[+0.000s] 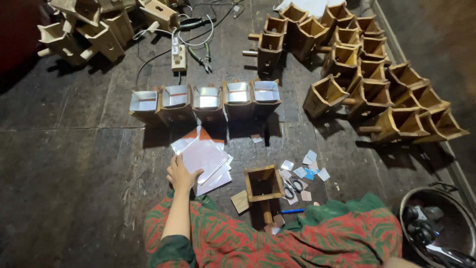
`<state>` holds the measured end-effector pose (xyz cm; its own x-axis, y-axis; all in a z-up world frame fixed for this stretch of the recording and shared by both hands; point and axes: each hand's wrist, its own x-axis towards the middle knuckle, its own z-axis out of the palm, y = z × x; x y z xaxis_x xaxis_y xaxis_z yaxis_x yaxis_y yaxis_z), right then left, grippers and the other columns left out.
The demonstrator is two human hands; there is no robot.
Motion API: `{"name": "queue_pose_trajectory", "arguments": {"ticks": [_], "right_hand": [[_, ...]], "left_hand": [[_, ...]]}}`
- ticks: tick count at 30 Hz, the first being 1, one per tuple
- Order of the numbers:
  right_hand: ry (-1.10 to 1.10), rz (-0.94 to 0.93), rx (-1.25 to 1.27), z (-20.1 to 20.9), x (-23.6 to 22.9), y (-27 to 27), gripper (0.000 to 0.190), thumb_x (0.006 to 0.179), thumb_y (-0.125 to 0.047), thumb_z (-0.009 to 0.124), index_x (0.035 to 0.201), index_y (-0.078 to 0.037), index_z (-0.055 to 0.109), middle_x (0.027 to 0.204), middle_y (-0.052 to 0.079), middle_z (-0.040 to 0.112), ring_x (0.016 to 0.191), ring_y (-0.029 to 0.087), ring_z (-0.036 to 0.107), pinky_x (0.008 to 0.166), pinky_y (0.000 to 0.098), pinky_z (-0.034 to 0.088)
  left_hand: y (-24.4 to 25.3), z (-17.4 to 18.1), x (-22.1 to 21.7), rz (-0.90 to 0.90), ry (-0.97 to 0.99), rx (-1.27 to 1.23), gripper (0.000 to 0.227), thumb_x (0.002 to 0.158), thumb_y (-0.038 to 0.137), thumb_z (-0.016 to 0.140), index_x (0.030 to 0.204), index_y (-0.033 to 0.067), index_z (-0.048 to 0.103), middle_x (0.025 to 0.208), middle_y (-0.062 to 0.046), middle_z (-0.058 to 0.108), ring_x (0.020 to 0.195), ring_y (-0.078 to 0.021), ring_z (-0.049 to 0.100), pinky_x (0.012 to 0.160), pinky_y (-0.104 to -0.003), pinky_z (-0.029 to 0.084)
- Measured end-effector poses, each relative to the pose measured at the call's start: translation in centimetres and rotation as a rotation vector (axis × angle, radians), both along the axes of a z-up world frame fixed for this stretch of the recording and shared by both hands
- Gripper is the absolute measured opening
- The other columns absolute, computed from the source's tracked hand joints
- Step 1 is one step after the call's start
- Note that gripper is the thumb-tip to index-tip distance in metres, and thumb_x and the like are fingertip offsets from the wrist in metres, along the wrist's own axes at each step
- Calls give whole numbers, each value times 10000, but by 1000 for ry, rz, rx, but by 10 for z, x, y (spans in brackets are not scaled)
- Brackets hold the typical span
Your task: The person marks a sheet of silver lining material with a pencil and then cuts it into specific shapes using shears.
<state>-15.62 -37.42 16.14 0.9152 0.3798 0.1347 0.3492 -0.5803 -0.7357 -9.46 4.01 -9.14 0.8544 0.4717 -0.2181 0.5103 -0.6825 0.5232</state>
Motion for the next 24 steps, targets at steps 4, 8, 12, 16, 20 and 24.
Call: {"name": "queue_pose_trajectory", "arguments": {"ticks": [4, 8, 12, 16, 20, 24], "right_hand": [[37, -107, -71, -23, 7, -32, 218, 873, -297, 739, 934, -91, 698, 728, 127, 676, 752, 358, 708, 722, 457, 553], [75, -199, -131, -60, 15, -48, 251, 878, -335, 743, 920, -92, 693, 736, 127, 687, 773, 355, 711, 743, 466, 549], [125, -283, -193, -109, 19, -53, 287, 883, -372, 747, 906, -92, 687, 743, 128, 697, 794, 352, 714, 763, 475, 544], [553, -160, -747, -220, 11, -41, 252, 838, -250, 694, 1069, -193, 776, 1061, 78, 792, 1076, 304, 758, 862, 490, 632], [435, 5, -914, -219, 7, -12, 615, 805, -188, 759, 1404, -207, 616, 1237, 100, 723, 1113, 322, 724, 868, 546, 589], [108, 56, -1030, -229, 5, -4, 291, 789, -38, 693, 1070, -90, 752, 900, 108, 743, 806, 336, 761, 650, 535, 582]], "left_hand": [[-11, -6, 4, 37, -149, 11, 1062, 585, 334, 985, 1484, 174, 443, 1510, -119, 333, 1344, -472, 383, 1079, -621, 433], [-23, -3, -6, 57, -242, 117, 1058, 589, 333, 972, 1476, 200, 411, 1466, -145, 298, 1302, -464, 360, 1057, -610, 414], [-32, 7, -9, 45, -354, 213, 958, 656, 210, 940, 1462, 231, 424, 1460, -147, 312, 1271, -432, 375, 1030, -579, 409], [-36, 16, -15, 40, -412, 242, 940, 689, 122, 912, 1489, 220, 429, 1474, -165, 332, 1266, -430, 413, 1014, -567, 439], [-30, -4, -13, 89, -506, 213, 870, 716, 38, 883, 1463, 165, 455, 1421, -181, 373, 1232, -445, 449, 1043, -560, 422], [-17, -32, -7, 222, -749, -35, 797, 776, 82, 864, 1445, 96, 430, 1283, -189, 401, 1205, -465, 500, 1086, -523, 400]]}}
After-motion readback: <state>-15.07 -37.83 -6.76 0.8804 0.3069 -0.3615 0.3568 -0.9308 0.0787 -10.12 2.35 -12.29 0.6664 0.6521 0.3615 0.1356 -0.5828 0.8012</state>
